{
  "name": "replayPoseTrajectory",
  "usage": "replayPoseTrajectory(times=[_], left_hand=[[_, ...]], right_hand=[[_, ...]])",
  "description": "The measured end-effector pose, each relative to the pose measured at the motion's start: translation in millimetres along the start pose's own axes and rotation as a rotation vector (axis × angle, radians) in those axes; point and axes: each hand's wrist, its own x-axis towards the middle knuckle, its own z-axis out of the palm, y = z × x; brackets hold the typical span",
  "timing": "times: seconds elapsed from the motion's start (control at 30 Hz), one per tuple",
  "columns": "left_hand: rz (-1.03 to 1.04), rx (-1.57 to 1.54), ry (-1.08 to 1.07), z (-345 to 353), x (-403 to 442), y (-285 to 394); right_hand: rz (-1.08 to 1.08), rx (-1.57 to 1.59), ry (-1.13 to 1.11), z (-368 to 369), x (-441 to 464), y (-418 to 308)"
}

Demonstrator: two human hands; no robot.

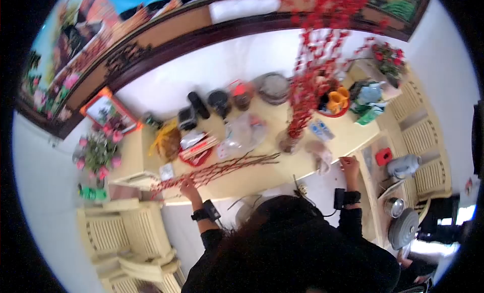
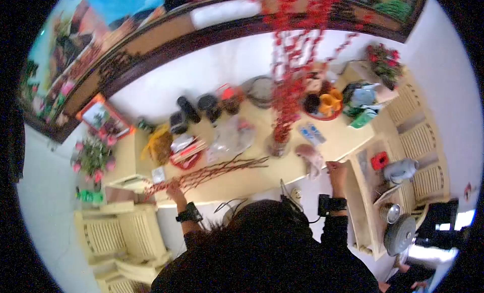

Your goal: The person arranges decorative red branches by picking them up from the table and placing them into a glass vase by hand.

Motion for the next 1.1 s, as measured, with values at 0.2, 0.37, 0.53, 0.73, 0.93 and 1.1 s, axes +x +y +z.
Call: replayPoseTrajectory(times=[0.2,0.37,0.53,0.73,0.93,1.1], left_hand=[[-0.232,-0.121,-0.009,-31.4,12.7,-103.3],[-1.057,-0.376,-0.428,-1.6,6.2,-131.1],[-1.496,-0.491,-0.302,35.7,-21.4,-160.3],[-1.439,-1.068,-0.327,64.6,-45.3,-231.3],[-1.397,-1.403,-0.538,66.0,-42.6,-262.3],[-1.326,-0.715,-0.104,56.5,-29.8,-128.4]], right_hand=[[-0.076,-0.099,-0.046,47.6,-6.8,-33.5],[-0.345,-0.286,-0.055,88.3,-24.7,-50.6],[-0.175,-0.212,-0.224,102.3,-38.0,-25.5],[-0.163,-0.322,-0.261,93.0,-60.7,-38.1],[-0.095,-0.316,-0.316,107.5,-78.3,-53.7],[-0.129,-0.328,-0.355,134.4,-82.5,-67.2]])
